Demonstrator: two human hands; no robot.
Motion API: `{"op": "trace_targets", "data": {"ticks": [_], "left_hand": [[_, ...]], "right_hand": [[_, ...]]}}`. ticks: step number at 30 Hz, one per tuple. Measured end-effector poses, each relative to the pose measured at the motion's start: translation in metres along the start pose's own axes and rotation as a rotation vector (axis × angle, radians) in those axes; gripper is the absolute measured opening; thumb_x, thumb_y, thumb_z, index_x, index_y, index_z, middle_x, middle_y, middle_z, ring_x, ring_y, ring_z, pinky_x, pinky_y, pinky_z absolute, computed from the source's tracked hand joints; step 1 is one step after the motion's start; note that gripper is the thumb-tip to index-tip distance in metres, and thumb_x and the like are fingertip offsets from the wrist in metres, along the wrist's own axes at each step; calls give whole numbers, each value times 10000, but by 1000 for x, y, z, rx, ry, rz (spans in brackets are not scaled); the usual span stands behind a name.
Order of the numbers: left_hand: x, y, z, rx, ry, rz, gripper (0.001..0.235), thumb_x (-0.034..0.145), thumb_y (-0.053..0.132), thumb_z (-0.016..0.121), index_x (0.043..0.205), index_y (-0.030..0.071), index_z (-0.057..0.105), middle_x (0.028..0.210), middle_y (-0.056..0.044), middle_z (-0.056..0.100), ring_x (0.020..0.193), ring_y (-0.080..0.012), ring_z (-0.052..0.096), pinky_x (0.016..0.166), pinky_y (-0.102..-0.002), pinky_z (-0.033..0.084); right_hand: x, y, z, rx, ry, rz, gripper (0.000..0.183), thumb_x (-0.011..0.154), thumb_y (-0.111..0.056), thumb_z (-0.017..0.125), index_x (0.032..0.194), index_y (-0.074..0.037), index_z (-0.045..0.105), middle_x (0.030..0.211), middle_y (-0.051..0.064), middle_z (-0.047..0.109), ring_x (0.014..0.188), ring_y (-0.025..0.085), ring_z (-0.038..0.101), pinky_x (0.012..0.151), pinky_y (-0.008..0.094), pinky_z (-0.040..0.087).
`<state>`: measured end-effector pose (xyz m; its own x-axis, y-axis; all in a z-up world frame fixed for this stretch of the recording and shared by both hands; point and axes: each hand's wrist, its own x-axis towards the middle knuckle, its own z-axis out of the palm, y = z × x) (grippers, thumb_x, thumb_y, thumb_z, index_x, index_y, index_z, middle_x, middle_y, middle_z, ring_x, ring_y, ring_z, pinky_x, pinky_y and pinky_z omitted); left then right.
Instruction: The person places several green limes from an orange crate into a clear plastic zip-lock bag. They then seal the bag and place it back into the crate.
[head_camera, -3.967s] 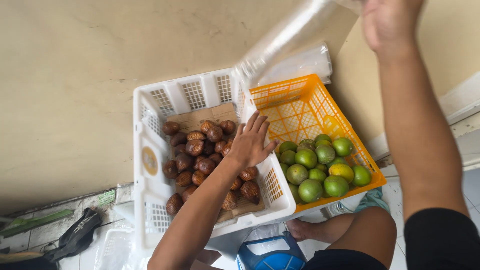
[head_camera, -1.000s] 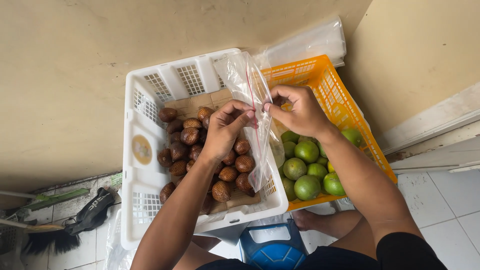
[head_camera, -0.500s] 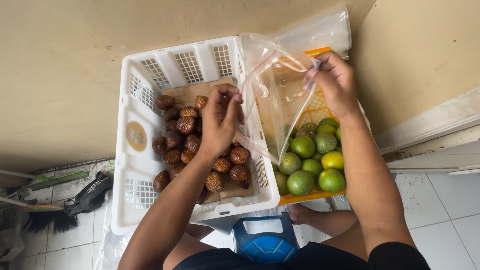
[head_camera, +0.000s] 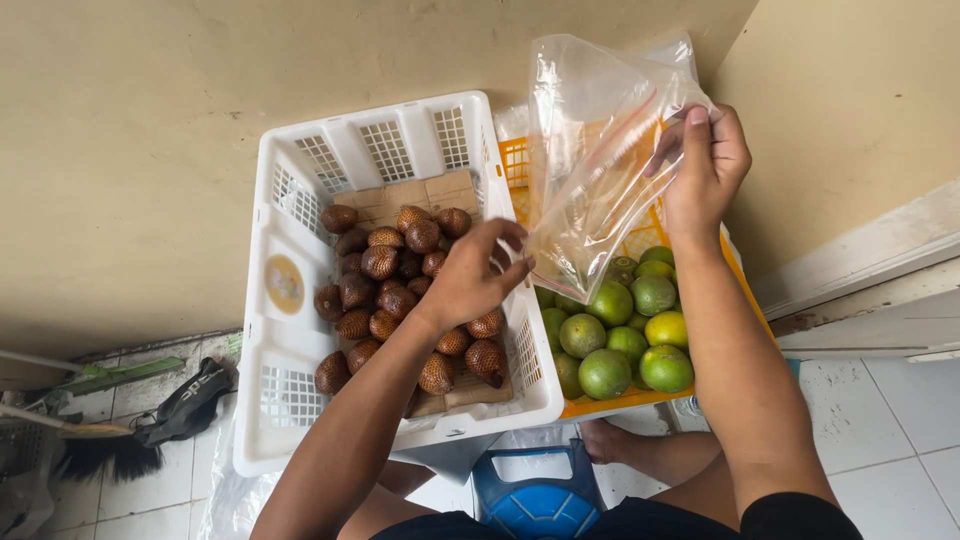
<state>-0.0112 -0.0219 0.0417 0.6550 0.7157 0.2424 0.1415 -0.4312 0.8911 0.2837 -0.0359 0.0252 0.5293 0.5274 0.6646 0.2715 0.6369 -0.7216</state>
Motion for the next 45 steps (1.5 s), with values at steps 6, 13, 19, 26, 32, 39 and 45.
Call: {"op": "trace_targets", "data": {"ticks": [6,13,19,26,32,39,45], "left_hand": [[1,-10,12,191,-14,-41,159,915,138,681,1055,97,742,854,-104,766,710,-254,721,660,-392,587],[0,1,2,203,420,71,139,1015,-2,439,1083,22,558,911,-133,752,642,-218,716,571,-355,565],[-3,11,14,368,349,115,256,987,-25,468,1220,15,568,1063,-216,633,774,-438,650,622,-526,496],[-5,13,20,499,242,160,369,979,-51,423,1311,63,537,1154,-169,583,843,-431,649,576,-578,529],[1,29,9,333,29,106,368,986,52,547,1335,61,430,1239,-169,507,827,-312,645,792,-465,526],[25,30,0,438,-146,-475,296,961,326,604,973,37,668,958,-174,725,856,-262,675,708,-421,532],[69,-3,-16,-508,349,-383,97,959,-5,667,1021,-3,592,922,-127,670,821,-258,743,870,-333,673]], "right_hand": [[0,-17,7,3,55,-23,152,1132,-89,449,1083,-1,563,709,206,612,522,257,630,503,333,545],[2,-72,12,-592,-248,-429,670,906,104,552,1522,-64,349,1394,246,403,1110,382,543,930,449,480],[3,-79,14,-683,-255,-681,308,1057,49,687,1348,14,594,1260,253,486,1094,399,550,899,488,508],[9,-78,-2,-694,-93,-723,318,884,192,493,1104,84,696,983,225,625,857,394,613,730,480,497],[22,-62,-23,-699,234,-686,183,1089,-68,521,1059,76,631,915,186,644,765,327,652,670,408,496],[28,-53,-35,-695,316,-640,94,960,83,555,990,51,639,826,140,615,655,258,544,607,385,454],[30,-35,-49,-640,247,-575,141,861,130,611,925,36,695,852,131,621,692,238,559,597,356,502]]}}
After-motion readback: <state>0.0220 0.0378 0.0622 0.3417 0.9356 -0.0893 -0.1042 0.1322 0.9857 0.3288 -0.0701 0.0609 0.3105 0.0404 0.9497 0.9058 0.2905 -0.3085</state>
